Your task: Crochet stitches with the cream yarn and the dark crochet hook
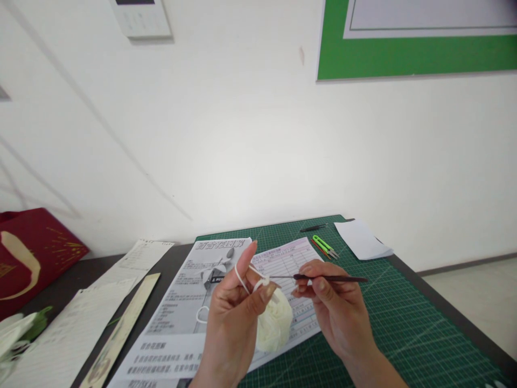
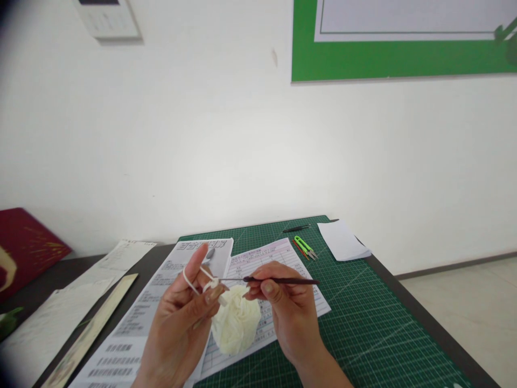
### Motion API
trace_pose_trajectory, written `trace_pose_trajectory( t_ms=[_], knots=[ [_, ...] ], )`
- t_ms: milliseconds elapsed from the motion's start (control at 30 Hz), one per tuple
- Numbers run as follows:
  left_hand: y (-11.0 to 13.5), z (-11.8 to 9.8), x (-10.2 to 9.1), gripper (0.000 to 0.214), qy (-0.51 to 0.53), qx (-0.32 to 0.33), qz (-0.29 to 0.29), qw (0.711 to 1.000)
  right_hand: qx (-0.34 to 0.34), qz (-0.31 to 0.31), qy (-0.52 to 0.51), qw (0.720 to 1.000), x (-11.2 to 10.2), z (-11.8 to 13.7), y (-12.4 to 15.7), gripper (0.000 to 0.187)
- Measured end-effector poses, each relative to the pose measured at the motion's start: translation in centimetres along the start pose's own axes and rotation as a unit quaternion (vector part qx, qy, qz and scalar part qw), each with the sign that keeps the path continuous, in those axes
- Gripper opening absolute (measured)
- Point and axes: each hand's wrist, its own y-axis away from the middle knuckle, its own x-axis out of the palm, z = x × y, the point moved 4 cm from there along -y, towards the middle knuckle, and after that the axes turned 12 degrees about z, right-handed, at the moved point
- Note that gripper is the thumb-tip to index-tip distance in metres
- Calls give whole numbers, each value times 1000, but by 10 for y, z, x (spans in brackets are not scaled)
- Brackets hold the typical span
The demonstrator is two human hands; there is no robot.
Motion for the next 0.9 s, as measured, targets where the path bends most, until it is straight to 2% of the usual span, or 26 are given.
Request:
trace_pose_trajectory(
  t_ms=[133,367,600,700,900],
  knots=[
    [0,2,3,45,-30,0,18,999,17,-7,-15,1000,0,-2,0,9],
    [-3,-2,1,41,-138,6,96,986,31,-11,-26,999,-2,-4,0,10],
    [-6,-10,-7,31,-234,21,90,968,19,8,-10,1000,0,-3,-1,9],
    [-7,-10,-8,35,-239,19,82,967,19,7,-5,1000,-1,-4,0,9],
    [-7,-5,-6,46,-164,-2,74,984,43,-9,-8,999,-2,-8,1,10]
  ],
)
